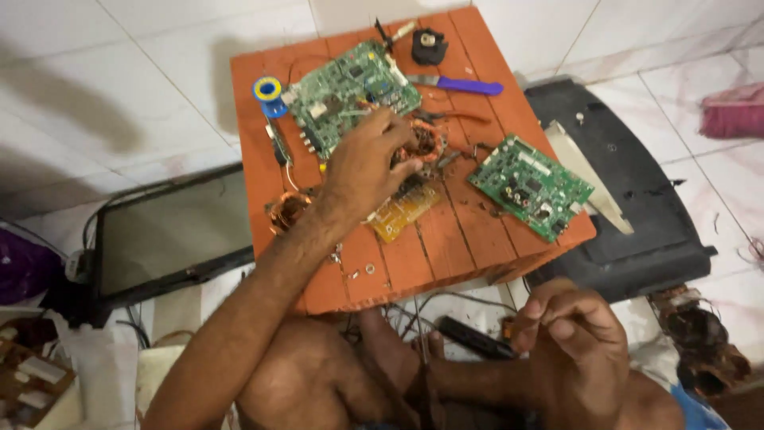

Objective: The person sits on the floor at a low wooden table and works on a small electric motor stator, manipulating and adjusting the copper coil windings by hand among disassembled TV boards and parts. They reposition the motor, work the wire ends, and handle the coil assembly throughout the clip.

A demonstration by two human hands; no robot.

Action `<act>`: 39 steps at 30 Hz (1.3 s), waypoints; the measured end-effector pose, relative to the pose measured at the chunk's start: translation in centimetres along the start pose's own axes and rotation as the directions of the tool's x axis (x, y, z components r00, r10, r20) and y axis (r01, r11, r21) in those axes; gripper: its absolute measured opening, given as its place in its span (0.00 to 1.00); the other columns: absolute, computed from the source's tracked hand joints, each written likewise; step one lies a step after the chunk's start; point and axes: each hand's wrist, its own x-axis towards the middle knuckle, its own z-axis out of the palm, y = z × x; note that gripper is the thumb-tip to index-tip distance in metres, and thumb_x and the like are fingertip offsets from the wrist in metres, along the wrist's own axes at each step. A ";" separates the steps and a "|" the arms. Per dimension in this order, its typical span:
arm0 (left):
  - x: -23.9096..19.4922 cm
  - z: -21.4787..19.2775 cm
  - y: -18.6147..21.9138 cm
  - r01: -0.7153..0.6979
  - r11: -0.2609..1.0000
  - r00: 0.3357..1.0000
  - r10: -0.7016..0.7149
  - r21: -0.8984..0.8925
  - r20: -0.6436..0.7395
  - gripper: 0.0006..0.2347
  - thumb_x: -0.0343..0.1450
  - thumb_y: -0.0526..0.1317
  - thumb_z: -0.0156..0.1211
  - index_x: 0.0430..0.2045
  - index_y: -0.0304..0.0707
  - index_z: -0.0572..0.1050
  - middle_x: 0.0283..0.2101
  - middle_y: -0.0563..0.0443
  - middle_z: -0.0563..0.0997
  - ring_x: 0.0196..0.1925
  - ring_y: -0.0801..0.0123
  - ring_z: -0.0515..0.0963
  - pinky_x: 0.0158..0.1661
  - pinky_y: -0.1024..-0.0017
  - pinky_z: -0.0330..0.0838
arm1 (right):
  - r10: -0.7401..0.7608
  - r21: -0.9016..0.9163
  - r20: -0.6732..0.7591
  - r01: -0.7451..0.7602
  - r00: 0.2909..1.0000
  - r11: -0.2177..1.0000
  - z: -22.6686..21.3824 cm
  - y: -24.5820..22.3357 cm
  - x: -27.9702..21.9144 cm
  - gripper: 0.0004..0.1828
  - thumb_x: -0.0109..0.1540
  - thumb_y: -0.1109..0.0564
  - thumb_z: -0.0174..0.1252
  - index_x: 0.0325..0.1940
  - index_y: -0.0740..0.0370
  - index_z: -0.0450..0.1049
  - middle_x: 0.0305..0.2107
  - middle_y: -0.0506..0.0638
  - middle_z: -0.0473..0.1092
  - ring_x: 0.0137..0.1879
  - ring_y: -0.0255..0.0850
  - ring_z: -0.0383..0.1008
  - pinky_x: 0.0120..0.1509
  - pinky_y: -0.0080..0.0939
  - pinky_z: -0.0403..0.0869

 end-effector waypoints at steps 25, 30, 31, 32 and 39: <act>0.2 0.0 -1.3 -0.200 0.897 0.978 0.206 0.394 0.026 0.10 0.69 0.50 0.67 0.36 0.48 0.82 0.47 0.56 0.75 0.50 0.68 0.71 0.50 0.64 0.67 | -0.104 0.153 0.195 0.075 0.975 0.985 2.8 -1.0 3.5 0.05 0.66 0.65 0.53 0.42 0.69 0.74 0.37 0.58 0.73 0.55 0.54 0.73 0.46 0.45 0.81; -0.2 -0.9 -0.2 -0.296 0.883 0.931 0.352 0.363 -0.096 0.10 0.64 0.43 0.69 0.34 0.45 0.76 0.44 0.54 0.76 0.47 0.62 0.75 0.48 0.59 0.67 | -0.100 0.137 0.152 0.079 0.983 0.987 -1.6 1.1 1.2 0.06 0.69 0.64 0.54 0.47 0.69 0.75 0.43 0.58 0.72 0.58 0.54 0.70 0.57 0.49 0.80; -0.3 -0.9 -0.5 -0.280 0.880 0.934 0.342 0.384 -0.103 0.10 0.64 0.43 0.69 0.34 0.45 0.76 0.44 0.54 0.76 0.47 0.62 0.75 0.48 0.59 0.67 | -0.095 0.150 0.173 0.069 0.980 0.986 -1.8 1.7 1.2 0.06 0.69 0.64 0.54 0.47 0.69 0.75 0.43 0.58 0.72 0.58 0.54 0.70 0.57 0.49 0.80; -0.3 -0.5 -0.4 -0.281 0.882 0.941 0.330 0.378 -0.072 0.11 0.65 0.43 0.70 0.36 0.45 0.76 0.44 0.54 0.76 0.47 0.64 0.74 0.48 0.62 0.68 | -0.079 0.164 0.139 0.056 0.987 0.985 -2.0 2.0 0.8 0.06 0.68 0.64 0.54 0.45 0.70 0.75 0.42 0.59 0.72 0.58 0.55 0.70 0.57 0.51 0.80; 0.1 0.6 -1.1 -0.312 0.902 0.933 0.350 0.299 -0.080 0.10 0.63 0.42 0.75 0.32 0.46 0.79 0.37 0.55 0.81 0.42 0.67 0.74 0.49 0.63 0.68 | -0.109 0.105 0.133 0.095 0.985 0.990 -0.8 1.7 0.8 0.06 0.66 0.65 0.52 0.41 0.69 0.75 0.38 0.59 0.72 0.54 0.53 0.71 0.56 0.51 0.77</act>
